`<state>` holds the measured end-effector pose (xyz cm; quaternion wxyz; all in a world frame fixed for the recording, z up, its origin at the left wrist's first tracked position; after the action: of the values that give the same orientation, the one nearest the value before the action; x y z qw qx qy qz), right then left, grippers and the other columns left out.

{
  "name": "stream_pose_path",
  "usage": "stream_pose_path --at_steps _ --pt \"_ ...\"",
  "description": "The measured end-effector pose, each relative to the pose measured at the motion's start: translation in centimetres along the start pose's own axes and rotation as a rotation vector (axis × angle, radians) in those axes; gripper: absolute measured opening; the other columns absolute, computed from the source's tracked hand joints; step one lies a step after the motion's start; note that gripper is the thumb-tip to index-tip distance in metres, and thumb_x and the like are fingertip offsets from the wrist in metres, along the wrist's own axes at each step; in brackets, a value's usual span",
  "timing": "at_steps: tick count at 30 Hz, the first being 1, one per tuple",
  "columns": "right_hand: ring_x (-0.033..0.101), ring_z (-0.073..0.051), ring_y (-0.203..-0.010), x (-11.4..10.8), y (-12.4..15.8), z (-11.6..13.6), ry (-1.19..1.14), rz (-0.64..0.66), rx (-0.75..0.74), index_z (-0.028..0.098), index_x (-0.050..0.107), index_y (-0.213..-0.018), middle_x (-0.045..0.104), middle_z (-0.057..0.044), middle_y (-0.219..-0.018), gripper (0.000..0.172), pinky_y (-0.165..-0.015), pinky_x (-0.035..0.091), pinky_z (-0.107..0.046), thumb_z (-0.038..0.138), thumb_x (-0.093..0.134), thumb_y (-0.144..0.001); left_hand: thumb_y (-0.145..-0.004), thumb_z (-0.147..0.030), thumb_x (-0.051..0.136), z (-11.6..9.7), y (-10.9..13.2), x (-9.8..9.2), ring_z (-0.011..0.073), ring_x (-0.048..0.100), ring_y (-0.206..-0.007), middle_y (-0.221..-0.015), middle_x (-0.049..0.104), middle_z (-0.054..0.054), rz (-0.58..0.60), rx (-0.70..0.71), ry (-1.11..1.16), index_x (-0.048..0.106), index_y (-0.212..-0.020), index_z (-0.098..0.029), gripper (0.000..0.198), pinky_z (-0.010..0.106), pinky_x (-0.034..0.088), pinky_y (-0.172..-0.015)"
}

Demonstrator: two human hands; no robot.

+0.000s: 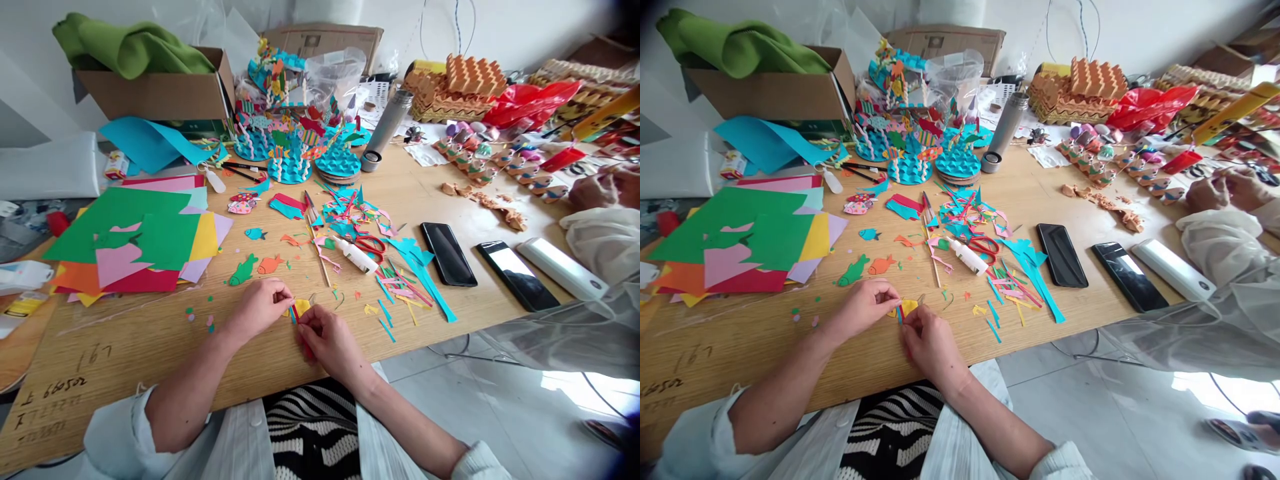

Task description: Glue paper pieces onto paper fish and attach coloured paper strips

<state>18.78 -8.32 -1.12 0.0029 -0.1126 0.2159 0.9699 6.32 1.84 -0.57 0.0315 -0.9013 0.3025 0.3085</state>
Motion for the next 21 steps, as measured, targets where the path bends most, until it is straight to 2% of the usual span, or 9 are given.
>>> stream_pose_path --at_steps 9,21 --pt "0.052 -0.011 -0.044 -0.15 -0.08 0.30 0.079 -0.014 -0.040 0.022 0.053 -0.077 0.058 0.004 -0.052 0.008 -0.048 0.038 -0.022 0.017 0.051 -0.082 -0.076 -0.019 0.067 -0.27 -0.01 -0.11 0.0138 0.055 -0.062 -0.066 0.064 0.000 -0.015 0.008 -0.030 0.067 -0.066 -0.018 0.010 0.025 0.039 -0.060" --pt "0.057 -0.011 -0.049 -0.80 0.12 0.31 0.118 -0.075 -0.055 0.022 0.057 -0.080 0.064 0.004 -0.060 0.011 -0.050 0.037 -0.020 0.012 0.054 -0.079 -0.079 -0.030 0.063 0.18 0.11 -0.15 0.0160 0.060 -0.065 -0.070 0.067 0.003 -0.016 0.048 0.037 0.069 -0.073 -0.018 0.014 0.027 0.045 -0.063"
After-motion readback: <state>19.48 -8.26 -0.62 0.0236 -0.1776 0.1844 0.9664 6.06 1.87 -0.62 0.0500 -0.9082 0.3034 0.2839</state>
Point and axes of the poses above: each hand's wrist, its own y-axis away from the middle knuckle, its own x-axis out of the palm, z = x × y, the point moved 4 cm from there along -y, towards the middle knuckle
